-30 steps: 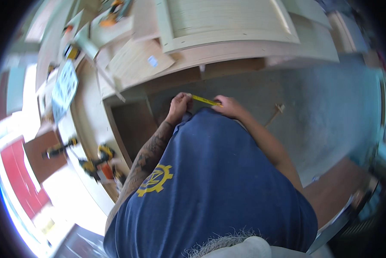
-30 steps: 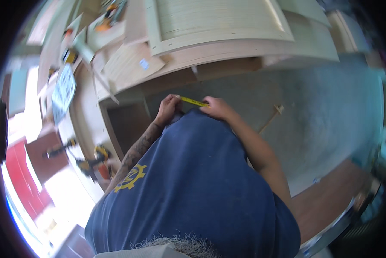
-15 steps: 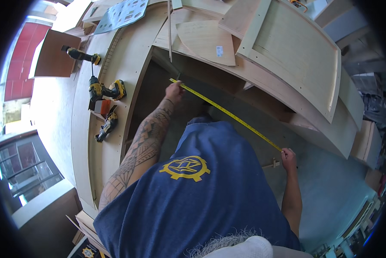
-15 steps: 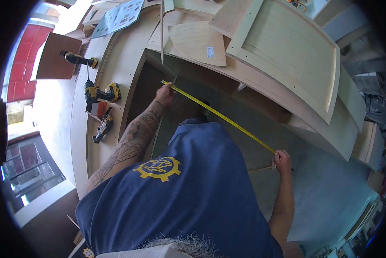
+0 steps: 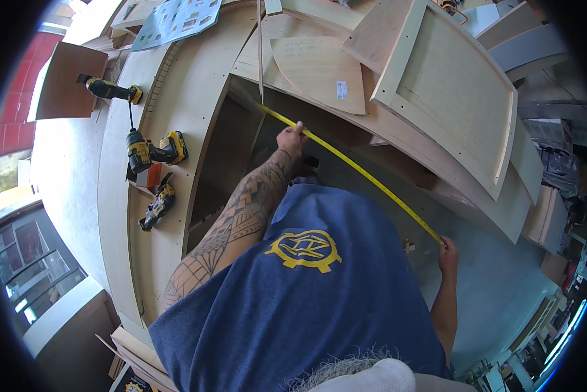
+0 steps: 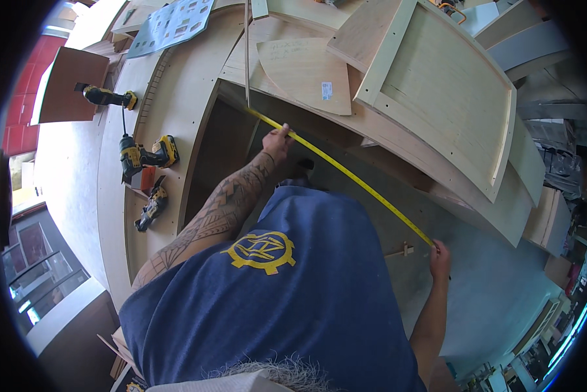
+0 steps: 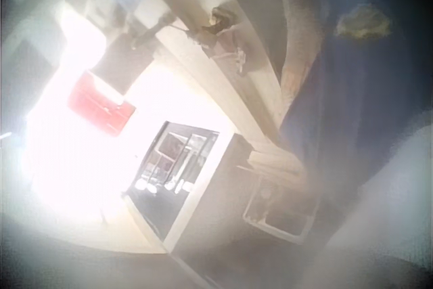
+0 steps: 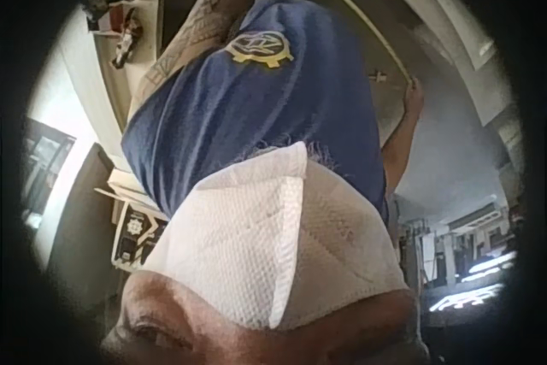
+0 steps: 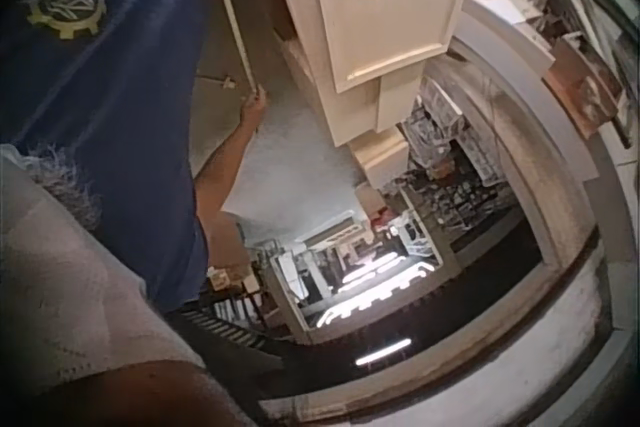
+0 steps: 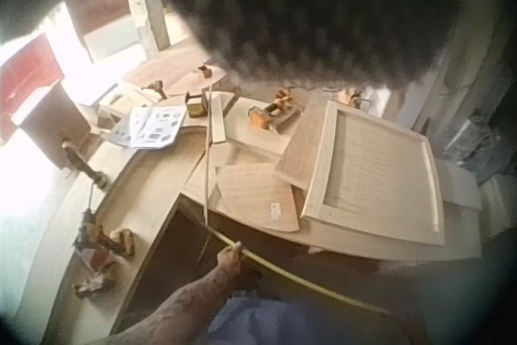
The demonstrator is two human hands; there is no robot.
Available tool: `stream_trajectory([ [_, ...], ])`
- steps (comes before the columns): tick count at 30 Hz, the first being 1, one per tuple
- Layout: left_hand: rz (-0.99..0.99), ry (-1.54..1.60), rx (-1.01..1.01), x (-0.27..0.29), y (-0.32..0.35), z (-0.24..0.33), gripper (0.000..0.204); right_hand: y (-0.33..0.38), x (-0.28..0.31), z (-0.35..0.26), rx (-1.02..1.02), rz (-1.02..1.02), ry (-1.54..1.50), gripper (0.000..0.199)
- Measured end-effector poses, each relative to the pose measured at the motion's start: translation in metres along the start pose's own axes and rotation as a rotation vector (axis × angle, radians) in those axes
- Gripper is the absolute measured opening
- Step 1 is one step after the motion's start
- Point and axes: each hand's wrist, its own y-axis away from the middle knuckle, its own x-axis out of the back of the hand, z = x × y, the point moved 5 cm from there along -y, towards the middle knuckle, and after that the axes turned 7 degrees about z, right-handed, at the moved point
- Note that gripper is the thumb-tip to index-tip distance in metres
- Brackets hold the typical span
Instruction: Measure and mark a curved piece of wood for cabinet assembly.
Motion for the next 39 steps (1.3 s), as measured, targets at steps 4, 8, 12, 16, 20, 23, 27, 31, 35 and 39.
stream_trajectory([
  [4,0.024,0.079,0.022,-0.019,-0.016,0.03,0.014,0.028,0.016,0.034,-0.17,0.05,0.111,0.023],
  [8,-0.032,0.122,0.051,-0.031,-0.033,0.038,0.011,0.022,-0.013,0.03,-0.288,0.027,0.197,0.027],
  [12,0.01,0.118,0.064,-0.04,-0.05,0.049,0.012,0.024,-0.076,0.046,-0.363,0.016,0.121,0.03],
  [16,0.083,0.106,0.043,-0.041,-0.074,0.06,0.017,0.031,-0.139,-0.006,-0.594,0.052,-0.18,0.029],
  [20,-0.02,0.134,0.016,-0.043,-0.103,0.059,0.02,0.038,-0.178,-0.026,-0.737,0.078,-0.314,0.029],
  [23,-0.022,0.128,0.112,-0.052,-0.108,0.051,0.017,0.045,-0.194,-0.039,-0.759,0.131,-0.196,0.029],
  [27,-0.221,-0.162,-0.07,-0.031,-0.16,0.055,0.02,0.028,-0.181,-0.083,-0.784,0.104,-0.112,0.03],
  [31,-0.18,0.029,0.265,-0.035,-0.145,0.056,0.025,0.044,-0.189,-0.081,-0.882,0.086,-0.161,0.03],
  [35,-0.4,-0.507,-0.024,-0.014,-0.19,0.073,0.027,0.042,-0.191,-0.09,-0.87,0.126,-0.192,0.029],
  [39,-0.655,-1.152,-0.571,-0.041,-0.21,0.081,0.029,0.053,-0.197,-0.092,-0.873,0.158,-0.194,0.028],
])
